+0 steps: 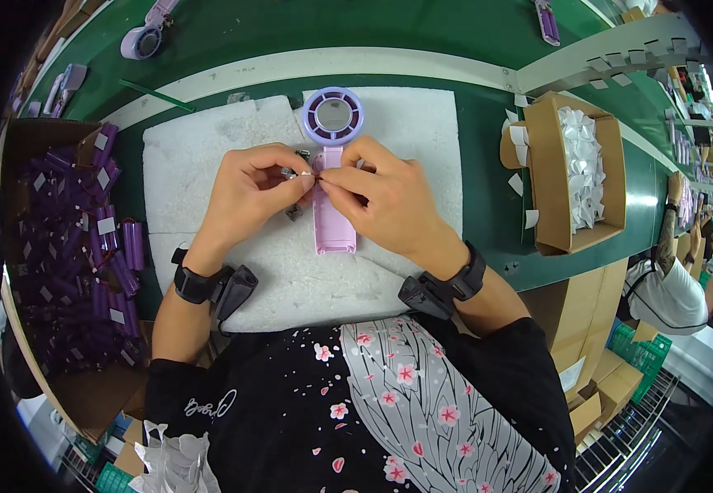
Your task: The recorder is seen assembling small portable handheld fans at a factory workstation.
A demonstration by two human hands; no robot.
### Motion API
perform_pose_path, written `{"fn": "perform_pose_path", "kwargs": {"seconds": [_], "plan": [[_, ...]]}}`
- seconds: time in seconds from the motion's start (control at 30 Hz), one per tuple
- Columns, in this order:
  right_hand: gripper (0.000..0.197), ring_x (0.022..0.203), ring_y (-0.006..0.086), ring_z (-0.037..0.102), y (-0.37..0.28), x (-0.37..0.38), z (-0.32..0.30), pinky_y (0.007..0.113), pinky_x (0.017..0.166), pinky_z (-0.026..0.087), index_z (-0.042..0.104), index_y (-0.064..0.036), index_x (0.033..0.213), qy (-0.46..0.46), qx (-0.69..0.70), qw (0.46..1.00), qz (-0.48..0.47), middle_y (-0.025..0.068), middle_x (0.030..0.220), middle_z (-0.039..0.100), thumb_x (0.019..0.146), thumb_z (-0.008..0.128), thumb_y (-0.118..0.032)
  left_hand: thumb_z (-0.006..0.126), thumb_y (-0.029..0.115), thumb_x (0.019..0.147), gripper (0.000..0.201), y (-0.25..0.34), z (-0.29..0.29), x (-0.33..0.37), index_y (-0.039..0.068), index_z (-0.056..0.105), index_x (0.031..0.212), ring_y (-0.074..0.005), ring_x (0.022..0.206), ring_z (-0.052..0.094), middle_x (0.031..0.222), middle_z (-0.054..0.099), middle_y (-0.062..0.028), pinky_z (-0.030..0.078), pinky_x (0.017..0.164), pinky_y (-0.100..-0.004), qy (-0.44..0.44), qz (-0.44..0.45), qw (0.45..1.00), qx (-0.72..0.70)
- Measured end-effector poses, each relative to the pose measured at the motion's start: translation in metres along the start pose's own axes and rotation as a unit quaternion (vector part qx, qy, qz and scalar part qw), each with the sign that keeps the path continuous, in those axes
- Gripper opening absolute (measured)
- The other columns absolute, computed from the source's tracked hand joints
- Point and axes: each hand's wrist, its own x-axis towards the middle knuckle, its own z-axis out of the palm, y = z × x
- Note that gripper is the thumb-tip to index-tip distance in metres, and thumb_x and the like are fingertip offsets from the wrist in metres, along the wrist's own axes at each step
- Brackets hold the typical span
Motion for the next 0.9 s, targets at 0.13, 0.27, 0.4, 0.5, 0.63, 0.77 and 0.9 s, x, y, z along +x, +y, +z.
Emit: {"fn": "perform_pose_path", "kwargs": {"seconds": [0.13,0.27,0.4,0.5,0.63,0.77,0.9], "plan": [[0.012,0.059,0.0141,0.059,-0.002,0.000,0.002,0.026,0.051,0.045,0.070,-0.0016,0.083,-0.008,-0.010,1.000,0.002,0.0060,0.082,0.058,0.072,0.073,0.002,0.070,0.006,0.080,0.012,-0.002,0.004,0.000,-0.005,0.067,0.083,-0.0056,0.065,0.058,0.078,0.067,-0.0039,0.045,0.055,-0.0205,0.031,0.079,0.995,0.050],[0.014,0.059,0.0137,0.060,-0.001,-0.001,0.003,0.025,0.051,0.045,0.071,-0.0022,0.084,-0.016,-0.026,0.999,-0.010,0.0056,0.081,0.058,0.071,0.073,0.002,0.070,0.005,0.079,0.011,-0.001,0.006,0.000,-0.004,0.068,0.085,-0.0051,0.065,0.056,0.079,0.067,-0.0033,0.045,0.055,-0.0200,0.045,0.143,0.976,0.156],[0.013,0.058,0.0132,0.059,0.001,-0.001,0.002,0.025,0.050,0.044,0.071,-0.0027,0.083,-0.011,-0.027,1.000,-0.009,0.0050,0.080,0.057,0.071,0.074,0.000,0.070,0.000,0.078,0.018,0.005,-0.004,-0.001,-0.003,0.069,0.096,-0.0057,0.070,0.057,0.086,0.066,-0.0036,0.047,0.061,-0.0199,-0.002,0.074,0.992,0.105],[0.011,0.058,0.0135,0.059,0.004,0.000,-0.001,0.025,0.049,0.044,0.071,-0.0034,0.082,0.004,0.003,1.000,-0.017,0.0047,0.080,0.057,0.071,0.074,-0.002,0.069,-0.007,0.078,0.027,0.012,-0.015,-0.001,-0.004,0.067,0.105,-0.0075,0.077,0.059,0.099,0.066,-0.0056,0.051,0.070,-0.0210,-0.085,-0.019,0.996,-0.002],[0.009,0.058,0.0139,0.058,0.003,-0.001,0.000,0.025,0.049,0.044,0.072,-0.0037,0.081,-0.018,-0.018,0.999,-0.039,0.0045,0.080,0.056,0.072,0.074,-0.003,0.071,-0.005,0.076,0.038,0.009,-0.018,0.001,0.001,0.067,0.113,-0.0058,0.074,0.058,0.087,0.067,-0.0022,0.048,0.067,-0.0203,-0.091,-0.027,0.995,-0.015],[0.009,0.059,0.0145,0.059,-0.001,0.001,-0.001,0.026,0.050,0.044,0.072,-0.0037,0.081,-0.053,-0.024,0.998,-0.009,0.0046,0.080,0.056,0.072,0.074,-0.003,0.069,-0.008,0.076,0.036,0.012,-0.015,0.001,0.000,0.067,0.111,-0.0064,0.078,0.060,0.087,0.066,-0.0025,0.050,0.071,-0.0205,-0.073,0.004,0.997,-0.040],[0.009,0.059,0.0150,0.059,0.003,0.000,0.000,0.026,0.050,0.044,0.071,-0.0034,0.082,-0.056,-0.008,0.998,-0.015,0.0050,0.081,0.057,0.073,0.074,-0.003,0.068,-0.010,0.076,0.034,0.008,-0.015,0.004,0.000,0.066,0.109,-0.0072,0.081,0.062,0.087,0.065,-0.0028,0.051,0.073,-0.0206,-0.058,0.039,0.995,-0.065]]}}
